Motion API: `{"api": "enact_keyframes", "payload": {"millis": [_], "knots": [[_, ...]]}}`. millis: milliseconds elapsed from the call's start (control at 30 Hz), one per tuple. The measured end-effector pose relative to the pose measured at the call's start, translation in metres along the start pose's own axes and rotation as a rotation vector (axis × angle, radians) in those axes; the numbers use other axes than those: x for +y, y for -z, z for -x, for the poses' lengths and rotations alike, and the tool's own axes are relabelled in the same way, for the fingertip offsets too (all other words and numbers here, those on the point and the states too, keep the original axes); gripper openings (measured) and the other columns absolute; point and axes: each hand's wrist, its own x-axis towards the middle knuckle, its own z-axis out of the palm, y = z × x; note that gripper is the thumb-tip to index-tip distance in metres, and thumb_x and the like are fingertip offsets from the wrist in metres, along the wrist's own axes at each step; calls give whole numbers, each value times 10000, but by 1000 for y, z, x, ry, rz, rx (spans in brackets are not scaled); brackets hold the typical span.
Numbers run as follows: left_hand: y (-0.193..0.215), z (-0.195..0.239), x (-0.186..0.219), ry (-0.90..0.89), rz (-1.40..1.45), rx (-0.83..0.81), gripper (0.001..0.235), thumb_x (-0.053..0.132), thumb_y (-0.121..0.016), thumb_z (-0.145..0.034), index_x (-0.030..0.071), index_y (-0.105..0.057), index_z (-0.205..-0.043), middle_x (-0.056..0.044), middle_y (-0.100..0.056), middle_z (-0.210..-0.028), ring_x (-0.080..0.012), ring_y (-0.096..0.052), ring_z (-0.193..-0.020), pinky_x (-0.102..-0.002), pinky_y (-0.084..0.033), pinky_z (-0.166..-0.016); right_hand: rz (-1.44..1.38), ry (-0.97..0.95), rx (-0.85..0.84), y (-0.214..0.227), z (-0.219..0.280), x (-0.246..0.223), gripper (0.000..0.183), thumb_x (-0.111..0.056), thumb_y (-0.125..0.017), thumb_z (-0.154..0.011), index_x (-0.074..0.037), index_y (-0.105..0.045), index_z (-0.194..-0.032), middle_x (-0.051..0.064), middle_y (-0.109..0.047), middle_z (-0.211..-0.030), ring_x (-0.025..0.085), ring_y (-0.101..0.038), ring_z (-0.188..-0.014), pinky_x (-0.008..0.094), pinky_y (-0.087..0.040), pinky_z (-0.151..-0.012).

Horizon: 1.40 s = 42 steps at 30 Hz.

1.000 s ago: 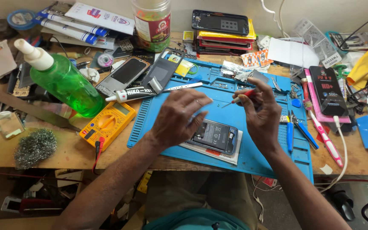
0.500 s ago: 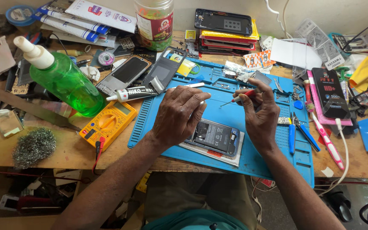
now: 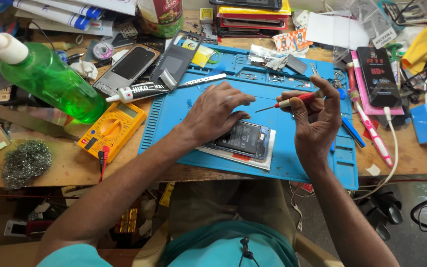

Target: The person disassembles a smartphone on a blue work mat, using a screwdriver and tweezers to remove screws and internal components. They lift the motherboard, disconnect ribbon cables, and reposition parts while working on the device.

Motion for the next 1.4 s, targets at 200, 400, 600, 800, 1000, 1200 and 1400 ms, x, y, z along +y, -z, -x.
{"api": "enact_keyframes", "payload": {"millis": [200, 400, 600, 800, 1000, 1200, 1400], "knots": [[-26, -29, -8, 48, 53, -146, 94, 229, -803, -860, 177, -761, -927, 2, -739, -848, -242, -665, -891, -407, -525, -818, 24, -5, 18, 9, 9, 4, 404, -8, -636, -1164, -53, -391, -1483, 196, -714, -1148, 241, -753, -1067, 351, -650, -977], [-35, -29, -19, 32, -8, -187, 59, 177, -748, -882, 139, -704, -875, -14, -699, -859, -261, -630, -901, -431, -486, -795, 17, -61, 68, 15, 13, 13, 422, -1, -633, -1168, -46, -387, -1508, 190, -722, -1157, 224, -748, -1075, 341, -644, -984], [-38, -18, -28, 7, -116, -181, 71, 190, -719, -913, 123, -699, -915, -30, -665, -882, -264, -609, -902, -442, -464, -780, 64, -79, 79, 15, 21, 21, 415, 21, -623, -1184, -43, -383, -1517, 189, -713, -1168, 216, -748, -1079, 332, -651, -986], [-21, -21, -18, 11, -6, -83, 84, 169, -761, -856, 123, -691, -859, -30, -663, -858, -272, -620, -882, -432, -494, -787, 121, -45, 111, 8, 15, 9, 464, 37, -609, -1132, -42, -387, -1532, 192, -712, -1153, 231, -739, -1067, 355, -634, -1006], [-22, -22, -18, 143, 196, -103, 131, 201, -773, -902, 91, -702, -890, -25, -703, -859, -222, -654, -873, -381, -530, -791, 74, -48, 137, 12, 19, 10, 473, 38, -615, -1128, -47, -381, -1530, 204, -711, -1178, 258, -753, -1078, 365, -642, -994], [-29, -25, -20, 328, 877, -234, 219, 238, -624, -1036, 42, -698, -970, 6, -702, -908, -94, -632, -910, -294, -544, -850, -6, 59, 231, 8, 31, -3, 450, 21, -606, -1157, -68, -340, -1509, 235, -712, -1148, 284, -750, -1007, 379, -644, -952], [-24, -21, -9, 342, 1072, -237, 284, 298, -559, -1100, 67, -652, -963, 16, -639, -900, -97, -575, -897, -286, -504, -861, 58, 255, 199, 2, 25, -22, 442, -45, -593, -1164, -141, -342, -1515, 255, -718, -1142, 308, -763, -1034, 395, -662, -931]]}}
